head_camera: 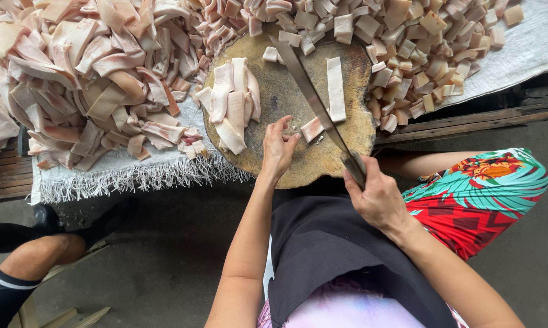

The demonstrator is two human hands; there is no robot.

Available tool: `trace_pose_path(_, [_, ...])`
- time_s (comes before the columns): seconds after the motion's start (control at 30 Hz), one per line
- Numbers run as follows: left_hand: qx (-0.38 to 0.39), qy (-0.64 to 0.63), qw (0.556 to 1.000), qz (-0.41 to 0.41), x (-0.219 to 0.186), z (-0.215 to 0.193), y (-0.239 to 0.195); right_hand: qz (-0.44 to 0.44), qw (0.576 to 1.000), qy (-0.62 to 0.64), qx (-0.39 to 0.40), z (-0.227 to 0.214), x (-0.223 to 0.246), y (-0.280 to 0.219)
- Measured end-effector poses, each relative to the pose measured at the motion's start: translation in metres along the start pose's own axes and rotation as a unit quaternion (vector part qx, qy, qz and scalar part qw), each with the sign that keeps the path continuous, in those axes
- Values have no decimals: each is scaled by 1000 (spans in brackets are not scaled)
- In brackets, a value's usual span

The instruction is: The person chops strips of pork skin into small cubes using a large knife on a wooden cutting board.

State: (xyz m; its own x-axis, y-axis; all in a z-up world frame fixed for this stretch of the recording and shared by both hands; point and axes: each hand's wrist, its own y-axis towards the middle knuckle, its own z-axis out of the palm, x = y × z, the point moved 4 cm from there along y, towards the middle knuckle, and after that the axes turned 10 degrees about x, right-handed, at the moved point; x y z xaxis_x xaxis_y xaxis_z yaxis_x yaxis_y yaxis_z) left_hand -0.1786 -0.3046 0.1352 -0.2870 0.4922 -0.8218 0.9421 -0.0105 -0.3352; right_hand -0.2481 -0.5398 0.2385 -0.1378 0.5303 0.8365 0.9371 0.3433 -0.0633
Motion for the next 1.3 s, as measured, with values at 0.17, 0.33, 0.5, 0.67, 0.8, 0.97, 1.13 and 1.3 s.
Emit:
trace_pose_path(0.17, [3,16,999,30,9,15,15,150,965,-173,130,28,-34,21])
trace_pose_path(0.33, [-30,110,988,105,5,34,18,169,963,-156,143,33,-43,20])
trace_pose_path(0.5, [10,40,992,120,5,41,18,140,974,-123,129,42,-47,49])
trace_pose_path(0.67, [-13,30,997,66,3,28,3,113,986,-41,119,34,-48,56])
trace_pose_path(0.8, [-29,-41,999,14,15,-4,1,80,995,15,64,20,-47,29])
trace_pose_path(0.97, [-16,94,990,101,-4,-3,23,87,995,53,7,-12,-44,24])
trace_pose_path(1.13, [66,111,991,44,-25,14,43,149,985,86,-18,-29,-59,21])
trace_pose_path(1.3, [73,166,981,74,-32,43,59,137,987,-34,-71,-23,-71,25])
